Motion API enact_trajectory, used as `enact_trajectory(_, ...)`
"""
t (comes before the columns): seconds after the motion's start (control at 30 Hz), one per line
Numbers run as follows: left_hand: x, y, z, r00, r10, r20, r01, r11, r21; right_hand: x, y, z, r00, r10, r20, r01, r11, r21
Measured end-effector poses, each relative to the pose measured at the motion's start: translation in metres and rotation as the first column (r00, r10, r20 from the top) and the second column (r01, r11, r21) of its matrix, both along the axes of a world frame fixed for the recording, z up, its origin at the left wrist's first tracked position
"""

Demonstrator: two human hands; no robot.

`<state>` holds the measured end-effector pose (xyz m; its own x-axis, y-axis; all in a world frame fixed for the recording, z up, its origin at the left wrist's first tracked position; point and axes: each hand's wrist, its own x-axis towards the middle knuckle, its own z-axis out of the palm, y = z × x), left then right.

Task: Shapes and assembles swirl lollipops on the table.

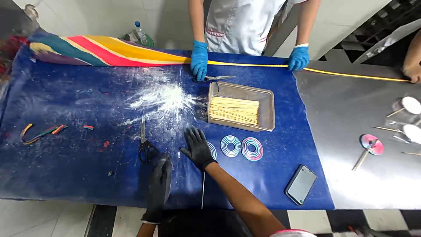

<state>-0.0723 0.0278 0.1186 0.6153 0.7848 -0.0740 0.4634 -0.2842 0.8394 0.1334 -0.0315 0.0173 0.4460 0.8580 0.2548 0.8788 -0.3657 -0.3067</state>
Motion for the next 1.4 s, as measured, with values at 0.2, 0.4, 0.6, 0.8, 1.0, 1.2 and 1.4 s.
enact_trajectory(0.2,0.007,0.005,-0.024,0.96,-0.23,-0.161,0.258,0.949,0.182,-0.014,-0.061,0.06,0.898,-0.356,-0.258,0.394,0.912,0.111)
enact_trajectory(0.4,0.105,0.03,-0.045,0.688,-0.66,-0.301,0.698,0.488,0.525,-0.062,-0.092,0.002,0.857,-0.498,-0.133,0.499,0.866,-0.026)
enact_trajectory(0.6,0.152,0.052,-0.044,0.276,-0.835,-0.476,0.954,0.176,0.243,-0.011,-0.125,0.007,0.923,-0.094,-0.373,0.094,0.995,-0.017)
enact_trajectory(0.8,0.134,0.044,-0.028,0.306,-0.825,-0.475,0.952,0.276,0.134,-0.019,-0.119,0.023,0.927,-0.275,-0.254,0.257,0.961,-0.102)
enact_trajectory(1.0,0.141,0.025,-0.022,0.288,-0.758,-0.585,0.957,0.228,0.177,-0.023,-0.117,0.028,0.921,-0.275,-0.276,0.243,0.959,-0.144)
enact_trajectory(1.2,0.149,0.018,-0.023,0.176,-0.713,-0.679,0.983,0.086,0.165,-0.022,-0.12,0.018,0.923,-0.268,-0.275,0.25,0.963,-0.1)
enact_trajectory(1.4,0.153,0.01,-0.019,0.204,-0.693,-0.692,0.979,0.126,0.162,-0.03,-0.122,0.003,0.869,-0.311,-0.386,0.362,0.93,0.066)
